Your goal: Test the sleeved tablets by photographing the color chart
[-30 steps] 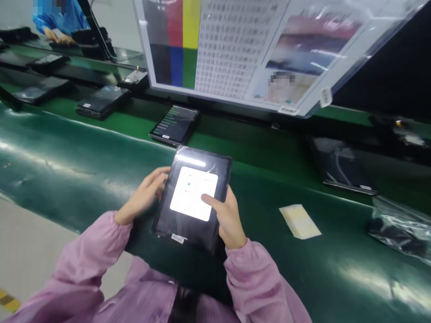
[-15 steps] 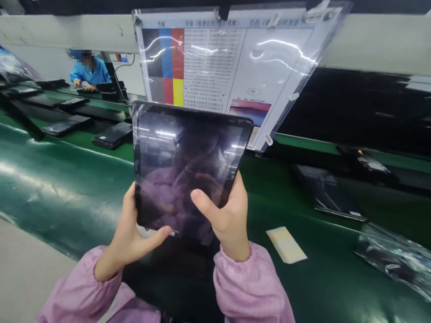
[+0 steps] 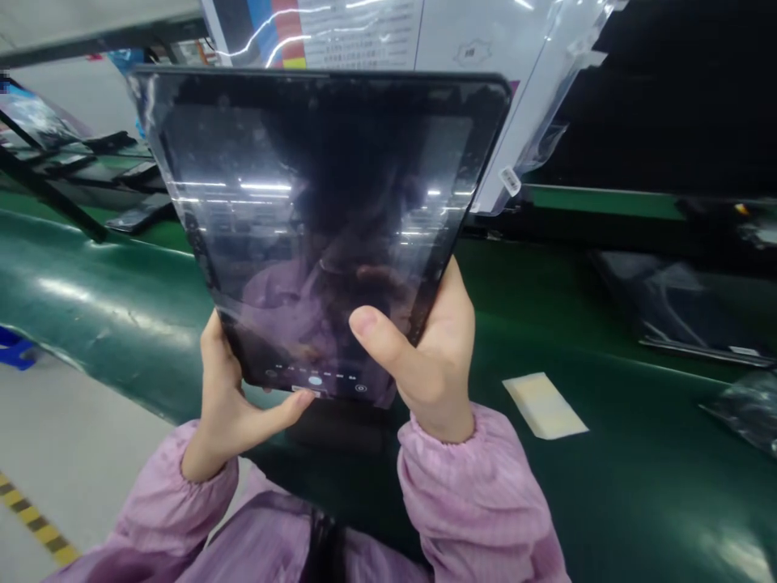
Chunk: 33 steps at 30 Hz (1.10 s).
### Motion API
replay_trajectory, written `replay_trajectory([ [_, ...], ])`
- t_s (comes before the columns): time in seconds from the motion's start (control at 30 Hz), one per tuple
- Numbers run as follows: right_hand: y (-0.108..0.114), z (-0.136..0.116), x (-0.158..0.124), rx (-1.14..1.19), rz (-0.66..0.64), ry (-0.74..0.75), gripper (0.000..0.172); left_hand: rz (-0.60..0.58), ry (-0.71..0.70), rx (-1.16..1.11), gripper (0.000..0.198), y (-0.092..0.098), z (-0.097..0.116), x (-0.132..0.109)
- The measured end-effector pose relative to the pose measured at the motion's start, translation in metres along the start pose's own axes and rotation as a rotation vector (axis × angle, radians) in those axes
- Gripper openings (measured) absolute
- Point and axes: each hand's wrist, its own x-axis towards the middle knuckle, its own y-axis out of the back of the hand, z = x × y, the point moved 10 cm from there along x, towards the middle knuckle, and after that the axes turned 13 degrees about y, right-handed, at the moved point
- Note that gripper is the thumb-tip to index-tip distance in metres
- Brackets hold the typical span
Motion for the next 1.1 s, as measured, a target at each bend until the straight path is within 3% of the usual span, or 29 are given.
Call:
replay_trajectory([
  [0.4, 0.002, 0.001, 0.0, -0.086, -0.025, -0.045, 0.041, 0.021, 0.006, 0.008, 0.13, 0.001, 0.001, -0.001],
  [0.57, 0.002, -0.002, 0.0, 0.033, 0.016, 0.018, 0.04, 0.028, -0.006, -0.004, 0.128, 0.003, 0.005, -0.001],
  [0.87, -0.003, -0.002, 0.001, 0.037, -0.07, 0.011, 0.036, 0.079, -0.042, 0.064, 0.126, 0.004, 0.008, -0.001],
  [1.03, -0.001, -0.002, -0.005, 0.102, -0.027, 0.005, 0.046, 0.116, -0.062, 0.082, 0.132, 0.01, 0.009, -0.004],
  [1.1, -0.001, 0.0, -0.007, 0.113, -0.038, -0.049, 0.053, 0.092, -0.008, 0.013, 0.135, 0.013, 0.001, -0.006],
])
